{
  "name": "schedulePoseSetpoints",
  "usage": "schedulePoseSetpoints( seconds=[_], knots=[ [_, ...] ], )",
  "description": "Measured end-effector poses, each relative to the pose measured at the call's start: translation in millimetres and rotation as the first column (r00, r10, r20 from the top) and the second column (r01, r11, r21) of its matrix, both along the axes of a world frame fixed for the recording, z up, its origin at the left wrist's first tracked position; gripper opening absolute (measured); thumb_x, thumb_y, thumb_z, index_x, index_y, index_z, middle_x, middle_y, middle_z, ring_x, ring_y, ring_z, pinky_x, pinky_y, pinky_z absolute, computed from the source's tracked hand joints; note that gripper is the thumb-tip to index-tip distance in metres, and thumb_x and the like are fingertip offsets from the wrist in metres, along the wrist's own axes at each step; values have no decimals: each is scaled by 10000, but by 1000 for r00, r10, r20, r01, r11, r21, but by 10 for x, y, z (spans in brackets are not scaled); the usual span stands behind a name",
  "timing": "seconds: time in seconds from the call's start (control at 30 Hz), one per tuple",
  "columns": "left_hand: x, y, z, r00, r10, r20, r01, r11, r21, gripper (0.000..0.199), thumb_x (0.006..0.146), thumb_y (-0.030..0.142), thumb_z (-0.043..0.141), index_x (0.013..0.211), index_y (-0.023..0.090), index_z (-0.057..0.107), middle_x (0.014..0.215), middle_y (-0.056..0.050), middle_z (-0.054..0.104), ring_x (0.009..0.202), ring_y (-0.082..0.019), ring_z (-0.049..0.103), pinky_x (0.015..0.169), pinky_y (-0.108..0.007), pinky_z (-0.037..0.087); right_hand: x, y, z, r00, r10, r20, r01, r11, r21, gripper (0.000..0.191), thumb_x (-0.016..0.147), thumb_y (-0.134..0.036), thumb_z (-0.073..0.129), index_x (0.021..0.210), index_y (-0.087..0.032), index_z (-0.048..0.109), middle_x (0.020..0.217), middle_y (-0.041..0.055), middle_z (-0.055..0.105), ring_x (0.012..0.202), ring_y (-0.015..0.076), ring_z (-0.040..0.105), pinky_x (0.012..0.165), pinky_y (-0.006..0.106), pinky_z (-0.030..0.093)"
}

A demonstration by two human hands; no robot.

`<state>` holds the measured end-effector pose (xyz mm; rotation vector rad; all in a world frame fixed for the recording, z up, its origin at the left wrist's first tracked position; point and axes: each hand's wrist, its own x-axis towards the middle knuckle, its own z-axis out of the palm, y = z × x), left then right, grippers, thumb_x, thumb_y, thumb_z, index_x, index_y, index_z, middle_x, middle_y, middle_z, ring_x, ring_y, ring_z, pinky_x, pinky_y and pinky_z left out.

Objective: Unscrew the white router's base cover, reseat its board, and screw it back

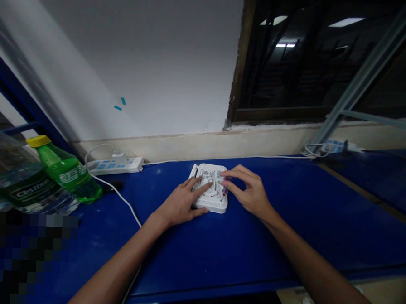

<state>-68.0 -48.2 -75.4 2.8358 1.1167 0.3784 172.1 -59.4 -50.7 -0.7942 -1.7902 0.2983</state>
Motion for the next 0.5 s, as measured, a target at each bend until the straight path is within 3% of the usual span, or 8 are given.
schedulePoseSetpoints(
  seconds=[0.1,0.23,0.3,0.43,0.5],
  knots=[
    [1,7,-5,1000,-7,10,7,1000,5,772,901,519,618,1539,302,241,1567,-144,284,1418,-341,343,1106,-518,392,13,-20,25,999,7,51,-6,1000,-9,214,900,-295,669,1106,-278,728,961,54,689,878,212,640,776,388,531],
    [-1,8,-3,1000,-6,25,6,1000,-4,774,899,522,621,1538,313,237,1571,-134,279,1419,-347,340,1092,-533,405,-14,-44,18,990,105,92,-96,991,-98,374,1008,-246,468,1359,-307,578,1194,58,697,1105,228,626,989,472,469],
    [-3,8,-4,1000,-3,21,3,1000,-14,774,897,526,624,1537,309,247,1572,-136,277,1421,-358,330,1093,-540,401,-18,-27,-10,993,99,63,-92,991,-99,350,992,-254,505,1321,-304,613,1145,55,720,1055,236,646,965,481,486],
    [-7,8,-9,1000,7,17,-7,1000,-29,771,893,527,629,1533,314,256,1571,-143,270,1422,-371,317,1079,-552,410,15,12,-41,999,10,46,-9,1000,-27,198,882,-278,689,1071,-283,744,914,47,704,831,219,640,765,407,535],
    [-6,7,-9,1000,6,21,-6,1000,-26,773,893,517,632,1535,315,251,1570,-145,268,1421,-368,318,1083,-552,406,29,5,-22,996,8,86,-7,1000,-9,214,892,-273,676,1096,-289,738,917,48,686,844,217,629,766,399,525]
  ],
)
